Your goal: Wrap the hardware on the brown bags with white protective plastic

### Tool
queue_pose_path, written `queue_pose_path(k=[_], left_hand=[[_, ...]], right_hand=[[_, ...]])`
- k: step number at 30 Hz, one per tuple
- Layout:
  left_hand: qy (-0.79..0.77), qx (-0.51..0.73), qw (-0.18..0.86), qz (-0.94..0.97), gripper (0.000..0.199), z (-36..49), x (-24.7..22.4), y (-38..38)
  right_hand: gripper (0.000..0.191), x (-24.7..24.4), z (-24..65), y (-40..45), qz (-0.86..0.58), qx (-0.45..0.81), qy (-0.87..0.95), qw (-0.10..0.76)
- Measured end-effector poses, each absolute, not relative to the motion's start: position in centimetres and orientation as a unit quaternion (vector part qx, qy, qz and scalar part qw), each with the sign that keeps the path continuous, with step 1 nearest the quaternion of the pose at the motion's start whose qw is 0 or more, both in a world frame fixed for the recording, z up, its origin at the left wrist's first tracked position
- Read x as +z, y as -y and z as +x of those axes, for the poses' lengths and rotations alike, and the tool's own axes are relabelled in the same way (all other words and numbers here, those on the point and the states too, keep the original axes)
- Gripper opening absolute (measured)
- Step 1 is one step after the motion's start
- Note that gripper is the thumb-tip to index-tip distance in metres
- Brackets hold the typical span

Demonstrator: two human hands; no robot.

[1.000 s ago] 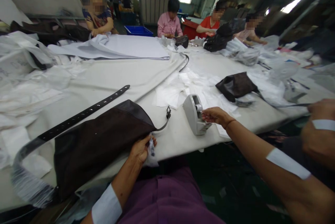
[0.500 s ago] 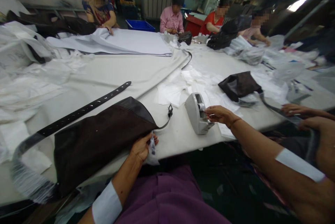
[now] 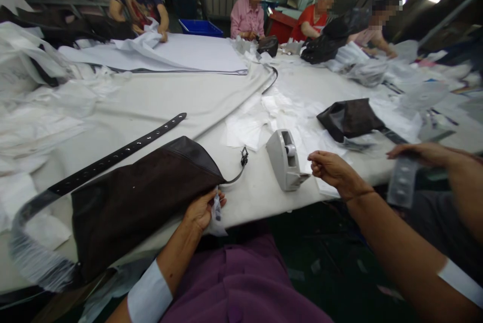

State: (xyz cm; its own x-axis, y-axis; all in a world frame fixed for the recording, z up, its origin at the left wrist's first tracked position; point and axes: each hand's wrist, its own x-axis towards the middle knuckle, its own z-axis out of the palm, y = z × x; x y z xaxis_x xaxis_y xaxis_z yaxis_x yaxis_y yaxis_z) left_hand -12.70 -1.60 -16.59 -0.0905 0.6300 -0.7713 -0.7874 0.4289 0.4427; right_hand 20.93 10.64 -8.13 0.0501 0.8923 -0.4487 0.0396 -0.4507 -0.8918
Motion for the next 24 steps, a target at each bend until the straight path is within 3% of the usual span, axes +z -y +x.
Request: queue_pose_path(k=[10,24], left_hand=[[-0.521,0.532,0.663,-0.075,0.014,-12.5,-16.2,1.7],[-0.512,0.537,0.662,-0.102,0.006,-12.3,-15.9,1.8]], right_hand=[[0.018,-10.7,20.6,-4.5,-0.655,0.570,0.301,0.393],[0.024,-12.2,19.4,-4.2,-0.640,0.557,0.260,0.461]])
